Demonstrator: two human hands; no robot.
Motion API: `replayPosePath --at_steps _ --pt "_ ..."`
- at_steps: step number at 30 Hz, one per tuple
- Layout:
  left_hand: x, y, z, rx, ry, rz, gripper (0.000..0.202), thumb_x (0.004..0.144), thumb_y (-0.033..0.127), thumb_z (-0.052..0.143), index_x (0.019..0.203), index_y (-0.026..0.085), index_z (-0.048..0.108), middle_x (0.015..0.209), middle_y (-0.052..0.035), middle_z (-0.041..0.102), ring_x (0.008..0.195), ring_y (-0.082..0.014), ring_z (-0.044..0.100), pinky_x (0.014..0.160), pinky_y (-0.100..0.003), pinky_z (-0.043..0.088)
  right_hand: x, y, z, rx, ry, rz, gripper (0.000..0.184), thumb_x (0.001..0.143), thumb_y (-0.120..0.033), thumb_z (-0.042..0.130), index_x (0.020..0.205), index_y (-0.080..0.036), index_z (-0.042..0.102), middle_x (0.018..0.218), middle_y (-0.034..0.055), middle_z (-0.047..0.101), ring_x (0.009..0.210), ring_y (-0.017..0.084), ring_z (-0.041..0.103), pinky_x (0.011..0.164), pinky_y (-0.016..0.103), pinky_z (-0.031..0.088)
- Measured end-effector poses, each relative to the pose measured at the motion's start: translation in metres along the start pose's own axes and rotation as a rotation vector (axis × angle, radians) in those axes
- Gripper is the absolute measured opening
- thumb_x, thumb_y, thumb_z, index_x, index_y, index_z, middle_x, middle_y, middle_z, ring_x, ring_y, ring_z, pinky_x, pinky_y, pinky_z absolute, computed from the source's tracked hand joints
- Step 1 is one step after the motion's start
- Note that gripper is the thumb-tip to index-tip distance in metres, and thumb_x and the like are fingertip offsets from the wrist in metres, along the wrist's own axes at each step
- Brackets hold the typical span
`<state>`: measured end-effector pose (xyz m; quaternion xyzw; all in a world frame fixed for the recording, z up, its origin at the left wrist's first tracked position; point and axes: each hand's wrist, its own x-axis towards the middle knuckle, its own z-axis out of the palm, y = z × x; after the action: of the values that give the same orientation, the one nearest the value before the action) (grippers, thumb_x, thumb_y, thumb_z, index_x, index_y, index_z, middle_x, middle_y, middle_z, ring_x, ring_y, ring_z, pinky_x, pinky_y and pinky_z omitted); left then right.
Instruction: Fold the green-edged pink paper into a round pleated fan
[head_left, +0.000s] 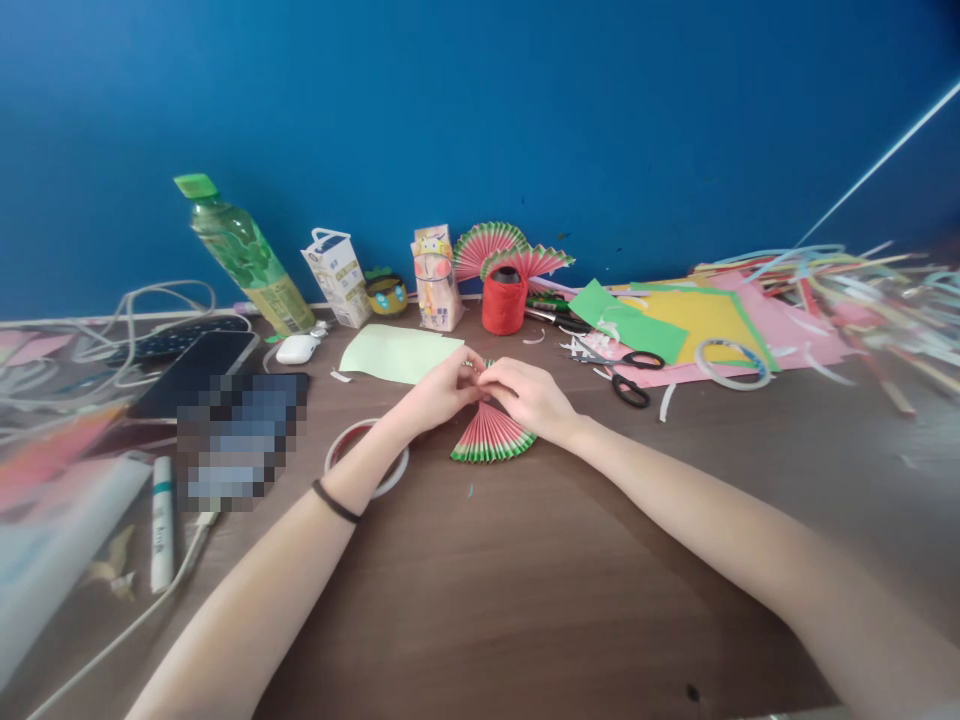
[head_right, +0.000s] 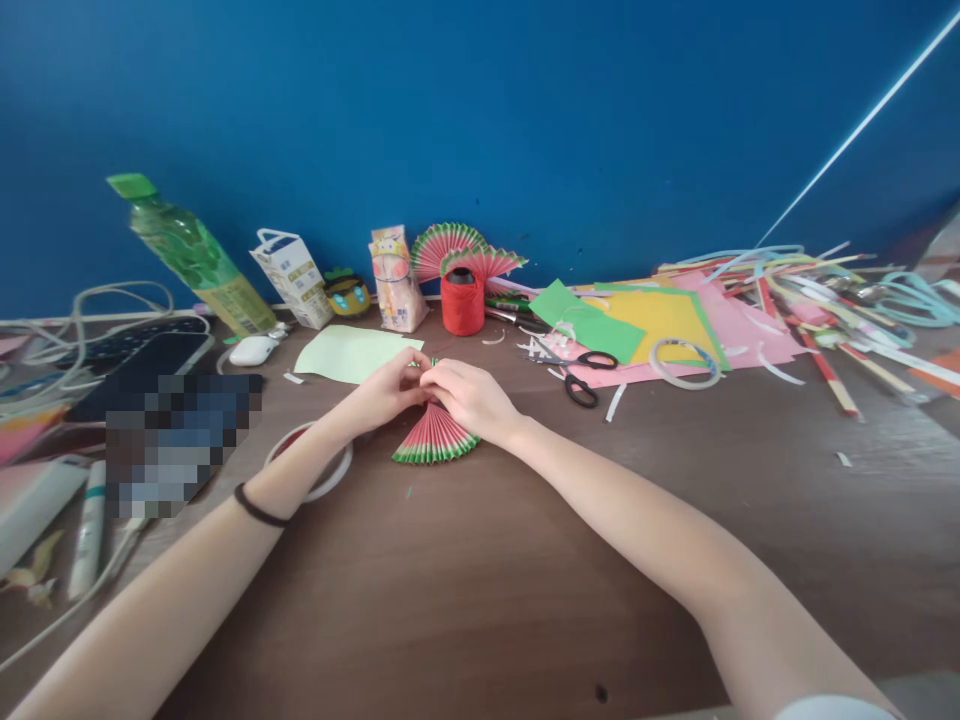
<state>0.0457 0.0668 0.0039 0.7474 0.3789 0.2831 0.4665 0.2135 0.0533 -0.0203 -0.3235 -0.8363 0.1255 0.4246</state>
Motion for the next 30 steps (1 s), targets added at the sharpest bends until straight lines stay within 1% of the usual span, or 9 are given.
replayPosePath --at_steps 3,5,8,10,13,17,23,28,30 --pt "0.000 0.000 0.000 -0.038 -0.011 -0.001 0.020 0.075 0.020 0.056 0.085 0.020 0.039 0.071 0.0028 0.062 0.070 -0.0128 0.060 0.066 -0.026 0.045 0.000 -0.001 0.001 0.078 0.027 0.084 0.011 0.085 -0.022 0.049 0.080 -0.021 0.059 0.078 0.0025 0.061 0.073 0.015 0.058 0.071 0.029 0.047" --pt "0.001 0.000 0.001 -0.088 -0.026 0.003 0.022 0.075 0.018 0.057 0.085 0.020 0.037 0.073 0.0024 0.063 0.072 -0.0129 0.061 0.068 -0.027 0.045 0.000 -0.003 0.001 0.180 0.050 0.169 0.007 0.082 -0.021 0.053 0.079 -0.021 0.059 0.077 0.0017 0.061 0.068 0.014 0.059 0.068 0.029 0.048" --pt "0.001 -0.001 0.001 -0.181 -0.057 0.014 0.025 0.075 0.016 0.056 0.085 0.021 0.034 0.072 0.0025 0.063 0.071 -0.0126 0.062 0.069 -0.027 0.046 0.002 -0.005 0.001 0.364 0.054 0.302 0.003 0.078 -0.021 0.056 0.076 -0.020 0.058 0.070 -0.0003 0.060 0.057 0.013 0.058 0.060 0.029 0.050" --pt "0.001 -0.002 0.001 -0.231 -0.077 0.020 0.026 0.075 0.016 0.056 0.085 0.021 0.033 0.071 0.0031 0.062 0.071 -0.0121 0.062 0.070 -0.028 0.046 0.003 -0.006 0.001 0.445 0.049 0.350 0.001 0.076 -0.021 0.057 0.076 -0.020 0.057 0.066 -0.0016 0.058 0.054 0.012 0.058 0.058 0.029 0.051" --pt "0.001 -0.005 0.000 -0.275 -0.078 0.019 0.027 0.074 0.016 0.057 0.086 0.020 0.033 0.072 0.0033 0.062 0.070 -0.0111 0.061 0.070 -0.027 0.045 0.003 -0.007 0.001 0.490 0.052 0.374 0.003 0.075 -0.021 0.059 0.078 -0.020 0.057 0.066 -0.0017 0.059 0.056 0.012 0.059 0.060 0.029 0.051" --pt "0.002 -0.009 -0.001 -0.332 -0.094 0.009 0.030 0.073 0.015 0.059 0.088 0.020 0.033 0.070 0.0043 0.061 0.069 -0.0099 0.060 0.069 -0.026 0.045 0.003 -0.008 0.002 0.493 0.046 0.399 0.008 0.075 -0.022 0.059 0.082 -0.020 0.056 0.076 0.0000 0.062 0.058 0.012 0.061 0.062 0.030 0.051" --pt "0.002 -0.012 -0.001 -0.333 -0.126 -0.004 0.032 0.073 0.012 0.058 0.090 0.021 0.032 0.069 0.0051 0.061 0.069 -0.0101 0.060 0.069 -0.026 0.044 0.004 -0.003 0.003 0.544 0.037 0.426 0.014 0.073 -0.021 0.062 0.084 -0.020 0.052 0.078 -0.0011 0.058 0.057 0.011 0.060 0.059 0.028 0.050" --pt "0.002 -0.014 -0.002 -0.308 -0.143 -0.008 0.033 0.074 0.012 0.058 0.092 0.021 0.032 0.069 0.0041 0.063 0.072 -0.0116 0.061 0.071 -0.028 0.044 0.003 0.001 0.004 0.640 0.007 0.475 0.022 0.073 -0.028 0.064 0.083 -0.020 0.046 0.066 -0.0050 0.050 0.057 0.012 0.060 0.056 0.028 0.049" --pt "0.002 -0.014 -0.003 -0.322 -0.155 -0.007 0.033 0.074 0.013 0.058 0.093 0.021 0.032 0.070 0.0037 0.063 0.073 -0.0121 0.062 0.072 -0.028 0.044 0.004 0.003 0.003 0.671 -0.004 0.488 0.024 0.072 -0.028 0.065 0.082 -0.020 0.045 0.064 -0.0058 0.049 0.057 0.012 0.060 0.057 0.027 0.048"
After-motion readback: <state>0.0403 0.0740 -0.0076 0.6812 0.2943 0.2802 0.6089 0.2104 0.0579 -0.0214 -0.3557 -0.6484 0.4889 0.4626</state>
